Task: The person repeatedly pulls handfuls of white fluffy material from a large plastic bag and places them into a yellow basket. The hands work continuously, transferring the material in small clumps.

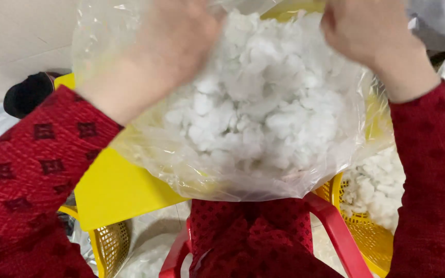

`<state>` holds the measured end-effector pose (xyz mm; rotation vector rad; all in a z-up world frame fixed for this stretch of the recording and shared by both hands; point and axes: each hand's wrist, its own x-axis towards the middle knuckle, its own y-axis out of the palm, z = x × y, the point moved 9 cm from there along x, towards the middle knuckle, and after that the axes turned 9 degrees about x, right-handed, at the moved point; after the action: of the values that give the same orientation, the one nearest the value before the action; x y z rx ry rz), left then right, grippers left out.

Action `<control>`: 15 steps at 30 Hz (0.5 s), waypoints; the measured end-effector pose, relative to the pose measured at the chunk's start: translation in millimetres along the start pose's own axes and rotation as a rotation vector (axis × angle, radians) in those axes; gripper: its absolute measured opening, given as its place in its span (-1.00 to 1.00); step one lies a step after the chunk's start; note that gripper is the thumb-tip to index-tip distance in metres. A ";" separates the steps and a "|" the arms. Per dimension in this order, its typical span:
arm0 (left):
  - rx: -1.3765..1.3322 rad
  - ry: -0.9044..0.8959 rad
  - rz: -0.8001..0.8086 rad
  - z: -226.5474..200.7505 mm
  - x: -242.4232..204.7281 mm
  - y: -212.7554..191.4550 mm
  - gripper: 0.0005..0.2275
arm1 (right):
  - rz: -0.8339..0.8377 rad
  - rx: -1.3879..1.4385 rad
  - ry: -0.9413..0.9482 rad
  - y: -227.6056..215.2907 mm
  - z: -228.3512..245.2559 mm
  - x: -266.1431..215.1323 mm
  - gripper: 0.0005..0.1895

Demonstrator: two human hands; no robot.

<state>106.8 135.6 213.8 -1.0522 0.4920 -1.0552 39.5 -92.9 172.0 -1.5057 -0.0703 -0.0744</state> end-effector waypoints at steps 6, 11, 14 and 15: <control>0.177 0.349 0.204 -132.6 22.7 81.9 -0.28 | 0.147 -0.060 -0.192 95.6 12.7 0.1 -0.10; 0.308 -0.010 0.329 -59.6 59.1 183.7 -0.52 | -0.122 -0.446 -0.095 137.8 -85.0 39.5 -0.45; 0.308 -0.148 0.494 -16.4 40.7 230.5 -0.42 | -0.077 -0.387 -0.018 143.6 -114.8 43.8 -0.63; 0.282 -0.172 0.446 -3.8 35.0 229.3 -0.46 | -0.023 -0.286 -0.008 140.2 -114.3 44.9 -0.49</control>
<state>225.7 125.9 14.9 -0.7291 0.3995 -0.6102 97.3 -198.3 29.6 -1.7912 -0.0860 -0.1003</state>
